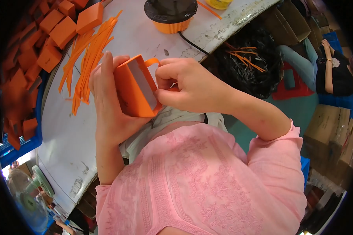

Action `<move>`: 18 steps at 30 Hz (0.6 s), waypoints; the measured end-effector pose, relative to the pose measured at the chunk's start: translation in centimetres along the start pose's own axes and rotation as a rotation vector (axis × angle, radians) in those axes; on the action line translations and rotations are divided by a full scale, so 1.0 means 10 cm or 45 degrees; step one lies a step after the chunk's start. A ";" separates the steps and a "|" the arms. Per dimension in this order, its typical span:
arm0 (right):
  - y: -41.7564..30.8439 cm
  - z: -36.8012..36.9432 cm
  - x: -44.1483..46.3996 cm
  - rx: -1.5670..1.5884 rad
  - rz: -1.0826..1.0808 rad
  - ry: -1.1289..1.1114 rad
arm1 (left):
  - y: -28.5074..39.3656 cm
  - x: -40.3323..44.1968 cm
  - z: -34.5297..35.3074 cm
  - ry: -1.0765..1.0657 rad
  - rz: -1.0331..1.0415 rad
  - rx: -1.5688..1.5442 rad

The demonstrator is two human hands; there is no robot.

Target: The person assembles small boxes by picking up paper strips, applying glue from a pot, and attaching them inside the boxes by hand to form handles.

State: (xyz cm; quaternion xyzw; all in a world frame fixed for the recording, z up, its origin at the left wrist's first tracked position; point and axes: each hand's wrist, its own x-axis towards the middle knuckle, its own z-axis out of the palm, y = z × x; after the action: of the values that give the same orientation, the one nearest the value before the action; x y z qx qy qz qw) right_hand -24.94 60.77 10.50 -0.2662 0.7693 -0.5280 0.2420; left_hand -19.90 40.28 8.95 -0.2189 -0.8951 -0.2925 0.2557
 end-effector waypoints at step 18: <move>-0.02 -0.06 -0.03 -0.115 -0.448 0.134 | -0.12 -0.26 -0.27 -0.062 -0.347 -0.284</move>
State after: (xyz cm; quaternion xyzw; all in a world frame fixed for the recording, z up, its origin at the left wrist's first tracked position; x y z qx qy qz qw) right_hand -25.08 61.26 10.95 -0.3790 0.7454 -0.5404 0.0931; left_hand -17.66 37.09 8.87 -0.1294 -0.8845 -0.4164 0.1660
